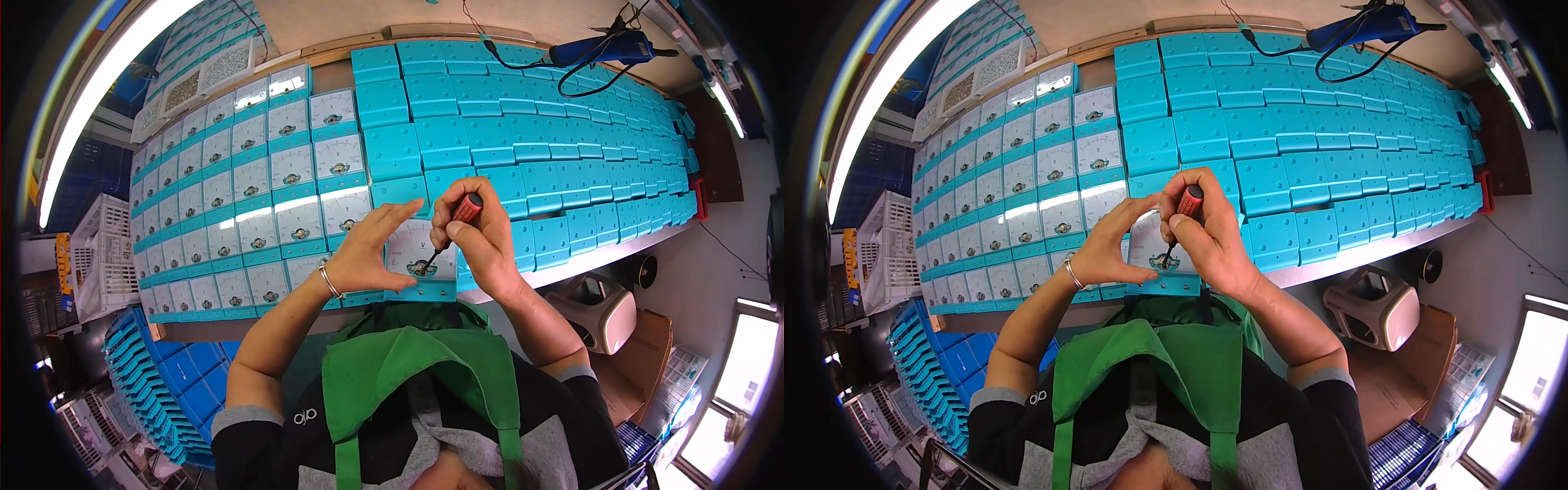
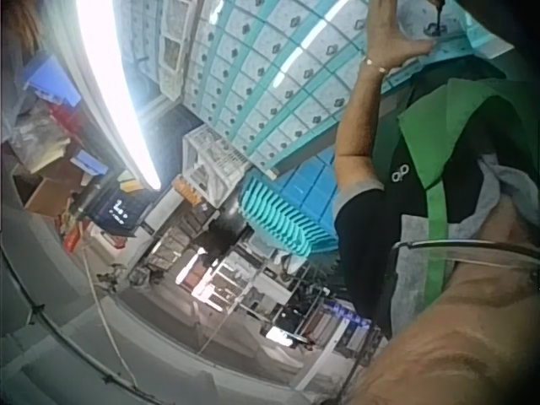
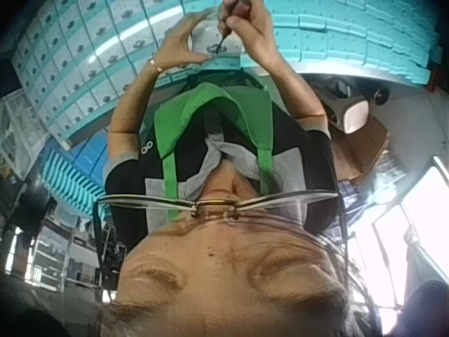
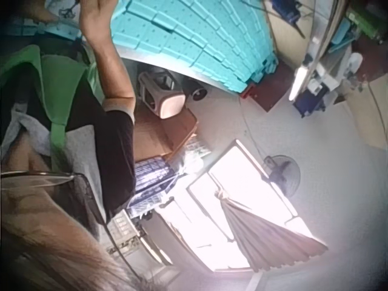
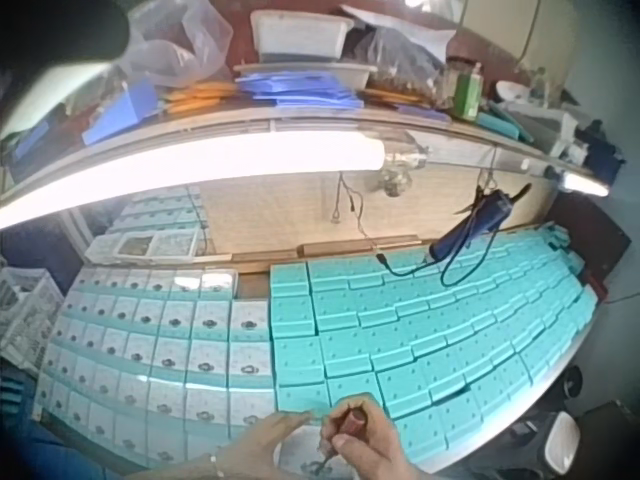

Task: The person uses a screwdriver to tighten screws on small teal electrical boxes arranged on a workbench. They repeatedly pick up a box, secure the internal components, and place it back into a grid of similar units.

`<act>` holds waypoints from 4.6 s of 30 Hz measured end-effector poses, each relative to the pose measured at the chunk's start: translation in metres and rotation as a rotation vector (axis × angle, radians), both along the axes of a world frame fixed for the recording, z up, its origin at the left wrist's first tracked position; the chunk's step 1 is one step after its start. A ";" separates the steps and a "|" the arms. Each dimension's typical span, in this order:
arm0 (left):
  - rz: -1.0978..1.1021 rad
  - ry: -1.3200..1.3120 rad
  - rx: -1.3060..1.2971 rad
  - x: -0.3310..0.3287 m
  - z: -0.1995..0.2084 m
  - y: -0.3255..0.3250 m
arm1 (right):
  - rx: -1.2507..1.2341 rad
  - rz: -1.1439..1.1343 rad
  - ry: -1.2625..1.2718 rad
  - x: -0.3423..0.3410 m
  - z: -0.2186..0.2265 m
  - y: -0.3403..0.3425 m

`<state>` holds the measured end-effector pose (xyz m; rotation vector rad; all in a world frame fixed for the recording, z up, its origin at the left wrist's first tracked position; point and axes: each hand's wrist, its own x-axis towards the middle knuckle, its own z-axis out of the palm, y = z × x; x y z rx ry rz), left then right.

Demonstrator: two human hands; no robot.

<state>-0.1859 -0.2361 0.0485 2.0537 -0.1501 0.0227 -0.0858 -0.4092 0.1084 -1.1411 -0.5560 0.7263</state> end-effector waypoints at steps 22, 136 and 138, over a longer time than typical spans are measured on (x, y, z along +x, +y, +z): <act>-0.045 0.012 -0.025 0.002 -0.005 -0.005 | 0.047 0.272 -0.153 0.020 -0.007 -0.014; 0.183 -0.062 -0.095 -0.013 0.006 -0.012 | -0.196 0.237 0.131 -0.021 -0.091 -0.052; 0.177 -0.071 -0.082 -0.014 0.006 -0.012 | -0.210 0.242 0.117 -0.021 -0.092 -0.053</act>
